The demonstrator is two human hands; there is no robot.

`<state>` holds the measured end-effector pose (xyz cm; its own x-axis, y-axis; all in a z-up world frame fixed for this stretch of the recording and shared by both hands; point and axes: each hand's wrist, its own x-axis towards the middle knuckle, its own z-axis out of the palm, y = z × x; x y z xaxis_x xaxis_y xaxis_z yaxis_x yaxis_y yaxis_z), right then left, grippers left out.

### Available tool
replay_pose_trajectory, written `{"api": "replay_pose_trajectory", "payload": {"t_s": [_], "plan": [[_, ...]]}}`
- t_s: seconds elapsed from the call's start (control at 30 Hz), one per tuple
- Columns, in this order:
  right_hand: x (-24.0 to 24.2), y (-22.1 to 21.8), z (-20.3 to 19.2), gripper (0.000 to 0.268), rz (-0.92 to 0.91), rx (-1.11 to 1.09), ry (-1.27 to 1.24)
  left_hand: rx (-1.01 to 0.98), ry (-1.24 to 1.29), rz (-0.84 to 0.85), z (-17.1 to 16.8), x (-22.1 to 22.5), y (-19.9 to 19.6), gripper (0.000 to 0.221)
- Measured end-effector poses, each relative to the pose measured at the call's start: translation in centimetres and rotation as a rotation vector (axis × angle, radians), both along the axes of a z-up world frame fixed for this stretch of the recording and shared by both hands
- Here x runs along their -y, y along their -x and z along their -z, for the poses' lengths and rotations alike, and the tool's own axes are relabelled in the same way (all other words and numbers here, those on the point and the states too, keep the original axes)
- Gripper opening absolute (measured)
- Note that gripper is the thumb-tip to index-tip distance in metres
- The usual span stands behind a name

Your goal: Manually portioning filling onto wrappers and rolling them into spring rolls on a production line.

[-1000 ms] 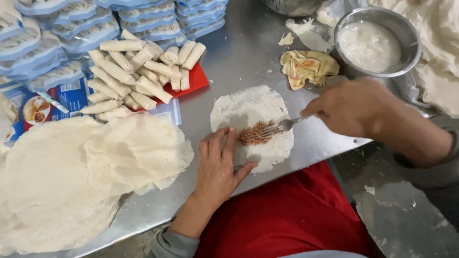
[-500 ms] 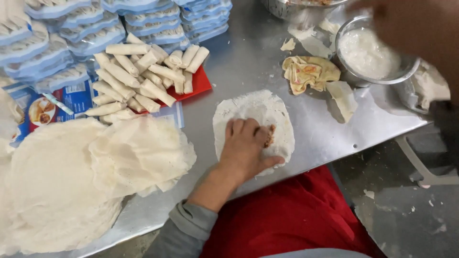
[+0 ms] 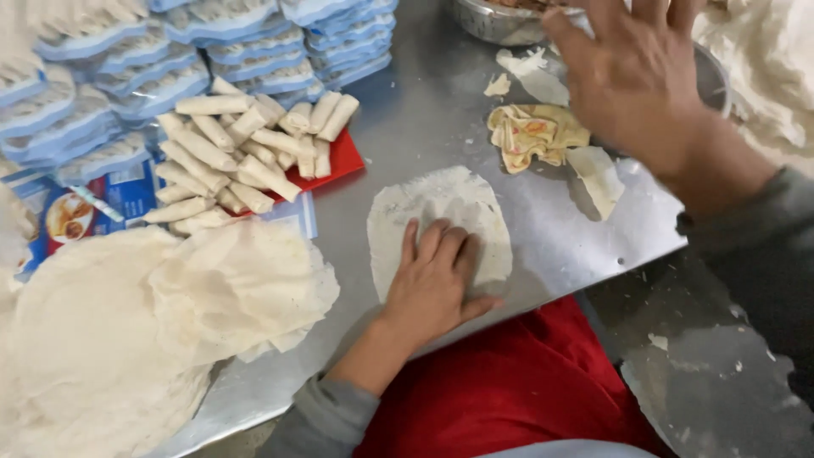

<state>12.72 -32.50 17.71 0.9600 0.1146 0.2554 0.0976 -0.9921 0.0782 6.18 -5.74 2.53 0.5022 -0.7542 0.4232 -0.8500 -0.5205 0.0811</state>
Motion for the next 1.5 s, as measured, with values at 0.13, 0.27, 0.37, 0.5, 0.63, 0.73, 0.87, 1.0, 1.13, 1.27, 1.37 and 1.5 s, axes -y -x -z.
{"api": "replay_pose_trajectory", "payload": {"t_s": [0.13, 0.27, 0.37, 0.5, 0.63, 0.73, 0.87, 1.0, 1.13, 1.27, 1.37, 1.5], "plan": [[1.1, 4.2, 5.8, 0.030, -0.327, 0.641, 0.237, -0.045, -0.163, -0.024, -1.3, -4.0, 2.6, 0.098], [-2.6, 9.4, 7.6, 0.034, -0.479, 0.208, -0.269, 0.006, -0.079, 0.031, -1.3, -6.7, 2.7, 0.035], [-5.3, 10.8, 9.1, 0.056, -0.546, 0.048, -0.343, 0.040, 0.062, 0.081, -0.1, -6.3, 1.1, 0.006], [-6.1, 9.3, 11.5, 0.061, -0.438, -0.097, -0.427, -0.048, 0.194, -0.095, 1.7, -4.8, -2.9, 0.013], [-4.6, 5.1, 13.9, 0.048, -0.337, 0.165, -0.263, 0.137, 0.123, -0.246, 1.1, -3.1, -6.6, 0.016], [-6.4, 3.9, 15.3, 0.033, -0.331, 0.280, -0.199, -0.003, 0.111, -0.242, -0.8, -1.1, -5.4, 0.034], [-9.4, 5.3, 17.5, 0.033, -0.465, 0.302, -0.247, -0.177, 0.012, -0.230, 1.7, -0.5, -3.2, 0.051], [-10.8, 10.8, 15.8, 0.041, -0.505, 0.244, -0.226, -0.120, 0.035, -0.158, 3.3, -2.0, 1.3, 0.054], [-9.7, 10.7, 16.9, 0.031, -0.533, 0.250, -0.293, -0.017, 0.120, -0.149, 5.1, -2.9, 0.4, 0.037], [-7.2, 6.8, 18.3, 0.020, -0.318, 0.301, -0.300, 0.126, 0.184, -0.286, 4.2, -2.8, -2.8, 0.020], [-6.4, 7.8, 16.4, 0.017, -0.228, 0.281, -0.138, 0.159, 0.176, -0.335, 2.2, -4.2, -1.7, 0.022], [-8.4, 11.9, 14.3, 0.022, -0.306, 0.061, 0.169, 0.018, -0.001, -0.283, 1.7, -4.6, 1.4, 0.034]]}}
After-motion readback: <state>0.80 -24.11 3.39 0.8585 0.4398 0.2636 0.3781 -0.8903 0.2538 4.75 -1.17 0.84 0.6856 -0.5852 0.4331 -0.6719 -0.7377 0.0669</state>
